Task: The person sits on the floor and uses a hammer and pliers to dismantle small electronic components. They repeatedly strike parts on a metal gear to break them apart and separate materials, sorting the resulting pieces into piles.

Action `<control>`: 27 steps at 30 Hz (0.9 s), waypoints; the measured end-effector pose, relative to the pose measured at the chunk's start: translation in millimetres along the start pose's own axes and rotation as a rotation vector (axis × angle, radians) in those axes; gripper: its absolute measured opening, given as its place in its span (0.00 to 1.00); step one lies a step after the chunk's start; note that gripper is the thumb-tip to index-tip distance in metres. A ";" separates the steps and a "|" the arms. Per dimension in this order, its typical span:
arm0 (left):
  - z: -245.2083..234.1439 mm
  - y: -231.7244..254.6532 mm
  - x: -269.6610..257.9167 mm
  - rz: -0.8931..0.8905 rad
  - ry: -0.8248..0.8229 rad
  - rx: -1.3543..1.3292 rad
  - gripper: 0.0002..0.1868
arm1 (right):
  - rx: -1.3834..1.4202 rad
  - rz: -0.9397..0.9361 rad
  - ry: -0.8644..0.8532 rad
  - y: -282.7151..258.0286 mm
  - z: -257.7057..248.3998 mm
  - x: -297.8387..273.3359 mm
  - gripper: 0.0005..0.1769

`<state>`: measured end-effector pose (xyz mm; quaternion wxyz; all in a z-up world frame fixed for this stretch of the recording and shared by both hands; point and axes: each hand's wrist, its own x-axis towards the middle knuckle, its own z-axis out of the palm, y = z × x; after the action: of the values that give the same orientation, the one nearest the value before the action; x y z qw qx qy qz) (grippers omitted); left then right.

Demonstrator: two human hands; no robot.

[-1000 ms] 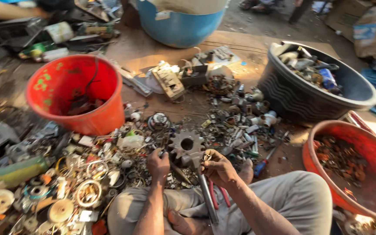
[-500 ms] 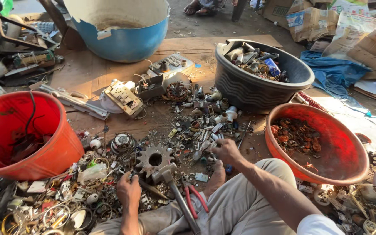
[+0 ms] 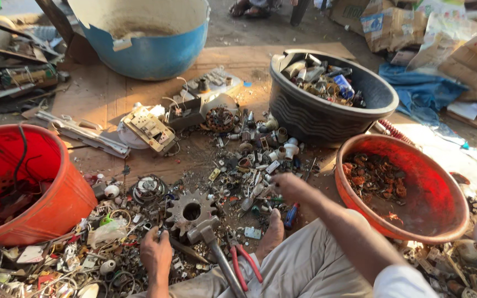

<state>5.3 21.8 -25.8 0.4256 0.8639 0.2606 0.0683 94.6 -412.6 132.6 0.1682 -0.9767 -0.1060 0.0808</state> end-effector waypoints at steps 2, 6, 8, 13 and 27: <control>-1.7 3.4 -1.0 -0.072 -0.030 0.000 0.23 | 0.129 0.379 -0.130 5.2 -35.5 25.2 0.17; -2.9 13.5 3.9 0.021 -0.004 -0.001 0.23 | 1.017 0.458 0.751 38.6 -107.2 30.9 0.14; -1.4 25.5 3.9 0.346 0.020 0.092 0.23 | 0.909 0.405 0.595 50.9 -97.6 39.3 0.11; 3.7 43.7 -0.5 0.710 -0.050 0.320 0.17 | 0.295 0.303 0.275 64.1 -6.0 44.9 0.19; -11.2 39.8 4.2 0.227 0.141 0.279 0.09 | -0.108 0.451 -0.102 67.3 49.3 68.0 0.18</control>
<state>20.7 11.8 11.5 0.2720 0.9314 0.1977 0.1392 162.8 -443.3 55.2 0.0880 -0.9779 0.1022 0.1598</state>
